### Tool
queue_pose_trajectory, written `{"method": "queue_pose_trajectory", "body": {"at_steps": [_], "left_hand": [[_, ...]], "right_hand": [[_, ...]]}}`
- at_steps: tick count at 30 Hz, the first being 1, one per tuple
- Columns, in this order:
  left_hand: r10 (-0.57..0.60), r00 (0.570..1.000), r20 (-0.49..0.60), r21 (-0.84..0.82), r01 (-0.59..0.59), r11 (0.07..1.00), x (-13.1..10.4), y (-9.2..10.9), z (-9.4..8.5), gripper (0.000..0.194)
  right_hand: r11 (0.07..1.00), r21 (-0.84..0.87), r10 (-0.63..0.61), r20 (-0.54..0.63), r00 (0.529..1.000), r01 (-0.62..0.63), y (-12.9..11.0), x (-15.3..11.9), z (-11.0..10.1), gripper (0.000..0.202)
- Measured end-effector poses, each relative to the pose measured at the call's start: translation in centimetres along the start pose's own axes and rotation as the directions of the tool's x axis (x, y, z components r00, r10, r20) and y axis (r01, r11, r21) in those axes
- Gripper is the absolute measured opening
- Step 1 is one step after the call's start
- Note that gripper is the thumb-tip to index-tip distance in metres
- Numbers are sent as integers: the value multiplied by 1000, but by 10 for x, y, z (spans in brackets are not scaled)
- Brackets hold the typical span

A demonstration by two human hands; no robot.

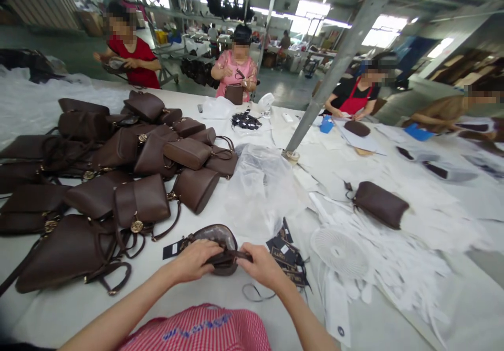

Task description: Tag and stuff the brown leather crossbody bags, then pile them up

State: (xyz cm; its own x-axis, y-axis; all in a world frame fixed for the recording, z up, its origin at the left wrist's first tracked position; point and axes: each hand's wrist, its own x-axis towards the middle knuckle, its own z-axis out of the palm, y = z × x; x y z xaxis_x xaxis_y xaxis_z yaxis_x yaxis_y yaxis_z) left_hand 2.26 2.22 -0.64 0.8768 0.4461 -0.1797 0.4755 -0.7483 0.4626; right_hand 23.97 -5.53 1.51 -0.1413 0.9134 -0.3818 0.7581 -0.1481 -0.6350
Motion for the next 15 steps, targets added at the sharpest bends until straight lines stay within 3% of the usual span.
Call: {"method": "queue_pose_trajectory", "body": {"at_steps": [2, 5, 7, 9, 12, 15], "left_hand": [[-14, 1000, 22, -38, 15, 999, 3, 2, 7, 37], [-106, 994, -20, -144, 102, 984, 11, 6, 20, 28], [-175, 972, -155, -199, 143, 970, 14, 8, 24, 24], [-239, 918, -316, -146, 202, 969, 14, 8, 23, 22], [-265, 848, -458, 70, 332, 941, 8, 3, 16, 13], [-283, 830, -480, 182, 410, 894, -1, -6, 14, 13]], "right_hand": [[982, 172, -79, -12, 997, 80, -12, 4, -7, 10], [935, 257, -238, -62, 969, 246, -32, 19, -12, 24], [911, 264, -303, -97, 948, 318, -42, 32, -11, 30], [902, 258, -325, -120, 938, 346, -48, 42, -8, 33], [942, 102, -294, -216, 931, 321, -45, 48, 5, 42], [994, -54, -109, -325, 939, 97, -30, 45, 30, 63]]}}
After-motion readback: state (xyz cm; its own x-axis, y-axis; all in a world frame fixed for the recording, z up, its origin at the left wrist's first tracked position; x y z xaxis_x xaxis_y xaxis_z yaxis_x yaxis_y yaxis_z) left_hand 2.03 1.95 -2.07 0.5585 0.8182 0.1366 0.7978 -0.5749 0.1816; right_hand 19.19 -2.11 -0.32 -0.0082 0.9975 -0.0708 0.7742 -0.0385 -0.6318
